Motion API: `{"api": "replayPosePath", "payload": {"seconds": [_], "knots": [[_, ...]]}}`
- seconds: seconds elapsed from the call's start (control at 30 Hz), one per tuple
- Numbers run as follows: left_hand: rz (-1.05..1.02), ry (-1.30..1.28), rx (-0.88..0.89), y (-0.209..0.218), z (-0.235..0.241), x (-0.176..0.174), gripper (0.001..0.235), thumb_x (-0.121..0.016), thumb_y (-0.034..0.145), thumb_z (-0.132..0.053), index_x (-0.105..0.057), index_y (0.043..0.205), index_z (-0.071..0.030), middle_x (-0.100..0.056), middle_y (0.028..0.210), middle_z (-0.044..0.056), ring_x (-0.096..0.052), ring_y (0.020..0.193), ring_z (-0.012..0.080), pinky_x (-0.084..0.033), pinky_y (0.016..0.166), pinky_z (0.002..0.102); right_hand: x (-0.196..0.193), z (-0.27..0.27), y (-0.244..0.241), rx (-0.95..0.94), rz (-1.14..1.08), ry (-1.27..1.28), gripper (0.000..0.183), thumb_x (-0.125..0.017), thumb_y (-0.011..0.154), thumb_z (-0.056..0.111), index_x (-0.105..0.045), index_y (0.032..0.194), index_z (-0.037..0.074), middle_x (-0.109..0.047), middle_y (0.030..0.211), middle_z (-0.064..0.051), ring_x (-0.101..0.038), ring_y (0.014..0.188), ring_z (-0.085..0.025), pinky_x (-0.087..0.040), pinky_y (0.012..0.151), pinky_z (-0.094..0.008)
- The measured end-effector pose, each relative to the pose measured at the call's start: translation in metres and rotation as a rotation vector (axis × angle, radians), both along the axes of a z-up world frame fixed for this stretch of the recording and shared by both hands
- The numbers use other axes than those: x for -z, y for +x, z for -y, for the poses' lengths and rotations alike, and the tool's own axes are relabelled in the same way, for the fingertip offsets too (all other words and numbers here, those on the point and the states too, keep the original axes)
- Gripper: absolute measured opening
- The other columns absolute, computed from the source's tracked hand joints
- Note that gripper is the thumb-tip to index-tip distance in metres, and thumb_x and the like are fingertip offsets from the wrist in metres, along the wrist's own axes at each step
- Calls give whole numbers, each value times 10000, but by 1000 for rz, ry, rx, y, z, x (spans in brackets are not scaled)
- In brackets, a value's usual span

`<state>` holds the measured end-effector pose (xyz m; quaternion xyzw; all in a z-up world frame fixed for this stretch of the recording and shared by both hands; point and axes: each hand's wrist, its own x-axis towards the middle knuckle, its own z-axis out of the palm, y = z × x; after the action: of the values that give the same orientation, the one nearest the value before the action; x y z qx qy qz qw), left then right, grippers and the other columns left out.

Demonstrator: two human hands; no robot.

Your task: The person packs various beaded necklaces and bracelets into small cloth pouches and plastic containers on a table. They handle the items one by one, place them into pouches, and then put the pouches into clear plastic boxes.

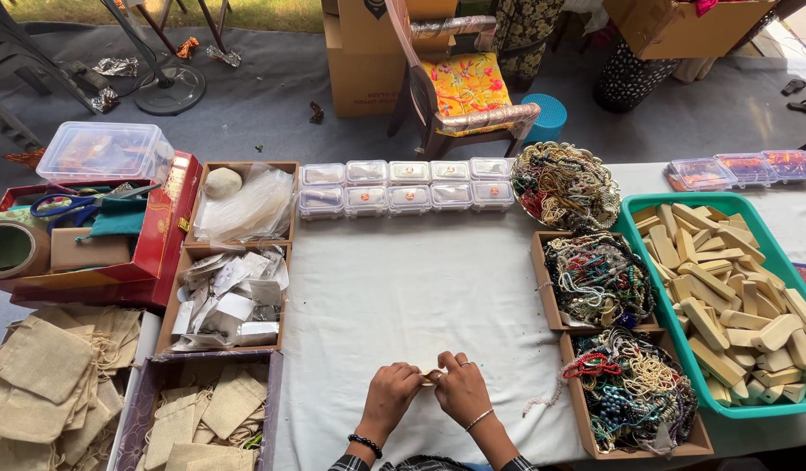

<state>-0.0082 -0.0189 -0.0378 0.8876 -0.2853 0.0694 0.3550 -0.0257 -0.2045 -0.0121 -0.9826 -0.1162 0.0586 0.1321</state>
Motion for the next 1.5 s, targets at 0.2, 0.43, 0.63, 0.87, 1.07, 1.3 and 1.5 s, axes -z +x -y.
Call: {"api": "replayPosePath", "payload": {"seconds": [0.2, 0.43, 0.63, 0.87, 1.07, 1.3, 1.5], "knots": [[-283, -41, -92, -2, 2, -26, 179, -817, 827, -177, -693, 878, -60, -749, 915, 19, -702, 816, 210, -562, 682, 343, 26, 0, 3, -8, 12, -29, 208, -739, 723, 92, -830, 896, 164, -600, 1333, -31, -570, 1072, -255, -485, 778, -396], [-704, -519, -332, 4, -16, 2, 101, -819, 842, -67, -757, 914, -34, -808, 862, 45, -789, 778, 149, -606, 673, 262, 10, 15, 0, 112, 16, 317, 147, -749, 849, 144, -781, 992, 161, -701, 1111, 10, -678, 955, -231, -563, 778, -381], [-731, -448, -323, 2, -32, -18, 640, -915, 691, -220, -652, 1265, -117, -747, 1155, 12, -682, 1110, 144, -514, 938, 339, 11, 31, -2, 7, 10, 579, 260, -772, 818, 83, -767, 1061, 174, -768, 992, -7, -720, 892, -204, -591, 758, -344], [-1319, -644, 33, -5, -13, 42, 665, -808, 831, -403, -615, 1386, -92, -733, 1262, 72, -693, 1195, 174, -554, 1058, 365, 12, 17, 5, 402, -543, 1198, 532, -811, 786, 97, -667, 1295, 156, -793, 1030, 3, -717, 936, -134, -588, 840, -300], [-1510, -869, -72, -1, -17, 8, 525, -664, 919, -371, -558, 1365, -114, -691, 1233, 98, -709, 1159, 256, -597, 926, 425, 40, 21, 1, 478, -618, 1303, 261, -814, 830, 89, -786, 1083, 30, -658, 999, 24, -625, 920, -117, -535, 863, -289], [-1582, -1219, 52, -2, -32, -18, 626, -477, 891, -531, -562, 1333, -95, -693, 1206, 224, -748, 1092, 318, -622, 878, 453, 44, 19, 3, 357, -556, 1327, 235, -623, 814, -25, -833, 899, 33, -604, 1033, -6, -607, 921, -127, -536, 816, -299], [-1557, -983, -48, -3, -31, -15, 444, -650, 937, -461, -535, 1208, -128, -664, 1205, 119, -751, 1092, 274, -611, 914, 422, 58, 17, 3, 217, -451, 1269, 217, -605, 777, -42, -803, 829, 32, -589, 1072, -14, -609, 983, -119, -534, 835, -300]]}}
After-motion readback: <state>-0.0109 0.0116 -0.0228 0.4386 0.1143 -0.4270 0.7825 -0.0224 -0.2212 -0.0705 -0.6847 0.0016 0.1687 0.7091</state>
